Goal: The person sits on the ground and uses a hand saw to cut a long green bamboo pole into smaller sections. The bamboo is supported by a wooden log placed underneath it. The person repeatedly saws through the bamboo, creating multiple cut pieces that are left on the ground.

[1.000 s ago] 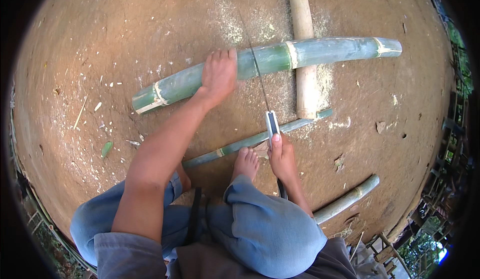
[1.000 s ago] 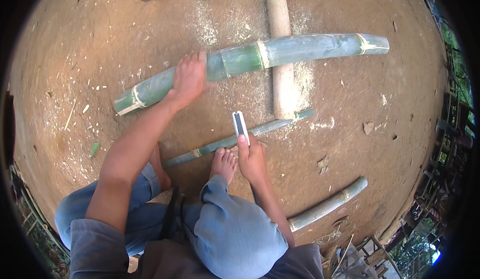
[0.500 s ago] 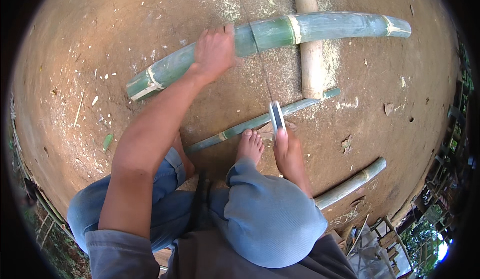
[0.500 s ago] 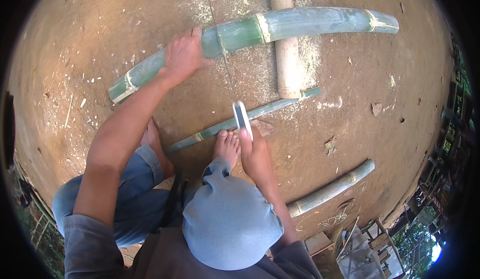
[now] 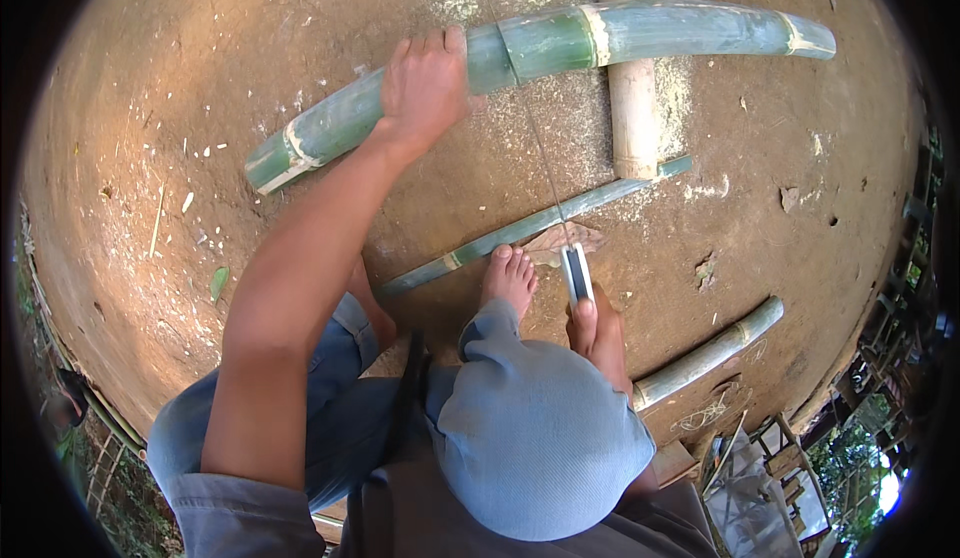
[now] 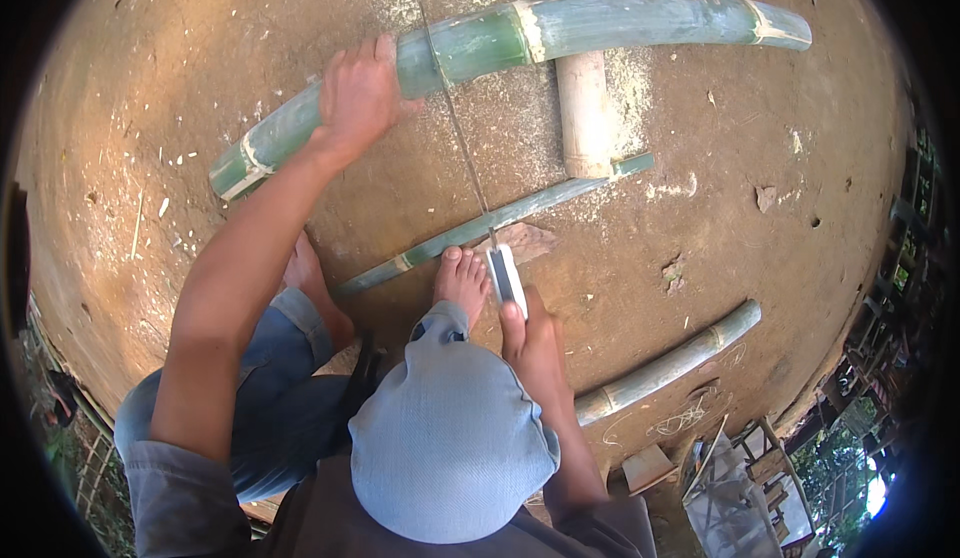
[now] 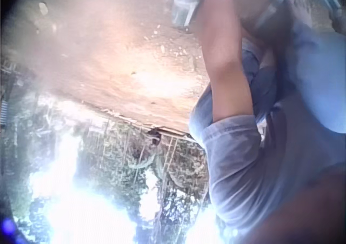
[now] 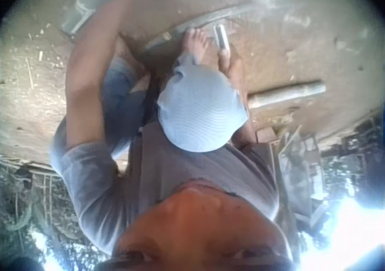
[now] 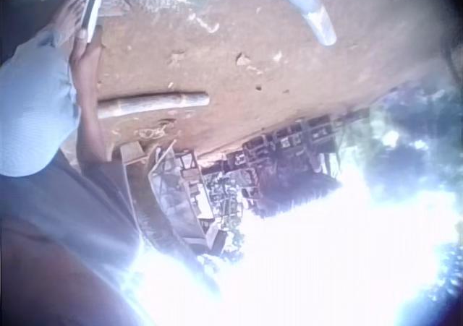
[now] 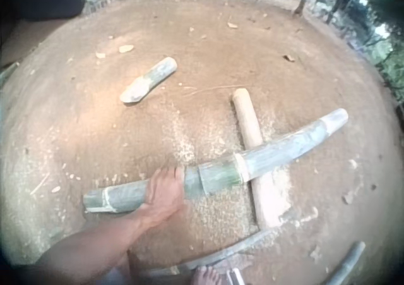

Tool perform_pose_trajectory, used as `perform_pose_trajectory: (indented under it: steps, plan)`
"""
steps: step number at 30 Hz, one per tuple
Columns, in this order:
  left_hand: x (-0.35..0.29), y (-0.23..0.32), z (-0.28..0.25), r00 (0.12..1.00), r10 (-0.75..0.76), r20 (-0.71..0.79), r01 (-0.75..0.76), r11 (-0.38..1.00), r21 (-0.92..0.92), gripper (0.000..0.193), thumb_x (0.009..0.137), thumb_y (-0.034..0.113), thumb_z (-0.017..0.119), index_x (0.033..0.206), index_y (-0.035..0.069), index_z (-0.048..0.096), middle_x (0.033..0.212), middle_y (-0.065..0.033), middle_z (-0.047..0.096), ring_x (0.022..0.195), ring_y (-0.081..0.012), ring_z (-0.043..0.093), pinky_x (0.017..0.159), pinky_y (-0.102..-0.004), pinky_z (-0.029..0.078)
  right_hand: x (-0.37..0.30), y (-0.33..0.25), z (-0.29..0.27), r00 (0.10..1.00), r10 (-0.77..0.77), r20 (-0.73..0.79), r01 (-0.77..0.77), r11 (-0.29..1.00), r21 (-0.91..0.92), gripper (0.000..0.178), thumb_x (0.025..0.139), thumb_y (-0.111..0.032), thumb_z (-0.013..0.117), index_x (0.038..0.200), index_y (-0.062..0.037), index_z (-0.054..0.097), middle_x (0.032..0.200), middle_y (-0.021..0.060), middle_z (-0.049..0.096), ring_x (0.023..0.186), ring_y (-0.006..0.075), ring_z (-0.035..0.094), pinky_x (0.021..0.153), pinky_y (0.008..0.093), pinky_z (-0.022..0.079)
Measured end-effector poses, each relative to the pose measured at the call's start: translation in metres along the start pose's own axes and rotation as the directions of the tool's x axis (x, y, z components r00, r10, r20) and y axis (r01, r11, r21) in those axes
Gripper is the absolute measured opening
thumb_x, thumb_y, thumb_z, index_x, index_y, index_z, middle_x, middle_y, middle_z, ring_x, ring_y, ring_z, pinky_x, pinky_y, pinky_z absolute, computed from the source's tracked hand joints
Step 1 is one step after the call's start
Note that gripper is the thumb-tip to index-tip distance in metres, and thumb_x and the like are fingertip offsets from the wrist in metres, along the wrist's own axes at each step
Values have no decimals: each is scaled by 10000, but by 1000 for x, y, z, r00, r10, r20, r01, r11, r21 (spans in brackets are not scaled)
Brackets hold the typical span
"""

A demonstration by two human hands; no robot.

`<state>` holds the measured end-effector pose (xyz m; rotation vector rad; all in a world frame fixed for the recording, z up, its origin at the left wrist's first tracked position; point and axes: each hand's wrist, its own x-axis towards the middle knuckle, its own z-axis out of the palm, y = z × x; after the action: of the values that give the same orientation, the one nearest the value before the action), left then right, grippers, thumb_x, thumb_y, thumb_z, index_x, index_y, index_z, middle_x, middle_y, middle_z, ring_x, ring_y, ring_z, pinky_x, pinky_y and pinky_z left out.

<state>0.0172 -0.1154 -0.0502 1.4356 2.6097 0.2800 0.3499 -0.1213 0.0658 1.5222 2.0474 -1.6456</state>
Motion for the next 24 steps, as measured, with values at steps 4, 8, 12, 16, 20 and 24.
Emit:
perform_pose_trajectory:
  steps: [4, 8, 12, 16, 20, 24]
  plan:
    - [-10, 3, 8, 996, 17, -90, -12, 999, 46, 756, 612, 388, 945, 1159, 3, 591, 1026, -192, 698, 992, -329, 677, 902, -430, 500, 92, -33, 27, 1000, -2, 1, 2, 989, -147, 560, 1048, -450, 486, 1143, 78, 645, 808, 308, 654, 807, 496, 673, 695, 500, 509]
    - [-2, -6, -1, 998, -28, 54, 27, 999, 21, 778, 614, 386, 939, 1189, -1, 586, 1020, -193, 697, 977, -338, 676, 895, -431, 503, 127, -65, 33, 1000, 2, -4, -2, 983, -183, 562, 1033, -465, 512, 1156, 66, 646, 820, 313, 664, 874, 513, 671, 730, 518, 513]
    - [-6, -15, 0, 1000, 7, -9, -6, 998, 65, 790, 631, 419, 923, 1198, -5, 574, 1019, -201, 699, 970, -360, 677, 884, -433, 511, 26, -18, 5, 998, -56, 34, 57, 998, -20, 550, 1025, -458, 537, 1100, 75, 650, 832, 317, 668, 849, 508, 682, 720, 535, 513]
    - [-1, 3, 0, 999, 40, 5, -40, 998, 49, 807, 643, 449, 909, 1200, -16, 558, 1035, -219, 700, 986, -380, 680, 858, -450, 523, 90, -16, 19, 999, -32, 17, 35, 984, -175, 581, 1028, -485, 523, 1034, 80, 657, 778, 308, 658, 771, 515, 678, 695, 553, 510]
    - [4, 0, -15, 977, -58, 205, 55, 998, 20, 764, 649, 432, 909, 1153, -29, 567, 977, -235, 707, 925, -394, 695, 821, -473, 534, 128, -60, 29, 998, -64, -7, 62, 983, -171, 642, 1037, -540, 470, 1027, 74, 657, 761, 313, 658, 809, 523, 673, 723, 561, 508]
    - [12, -13, -24, 974, -66, 217, 64, 998, 15, 708, 663, 417, 905, 1095, -40, 580, 897, -234, 719, 882, -388, 708, 848, -446, 533, 42, -14, 8, 993, -119, 22, 119, 993, 0, 593, 1035, -502, 495, 1082, 71, 641, 795, 318, 667, 866, 521, 676, 735, 550, 515]
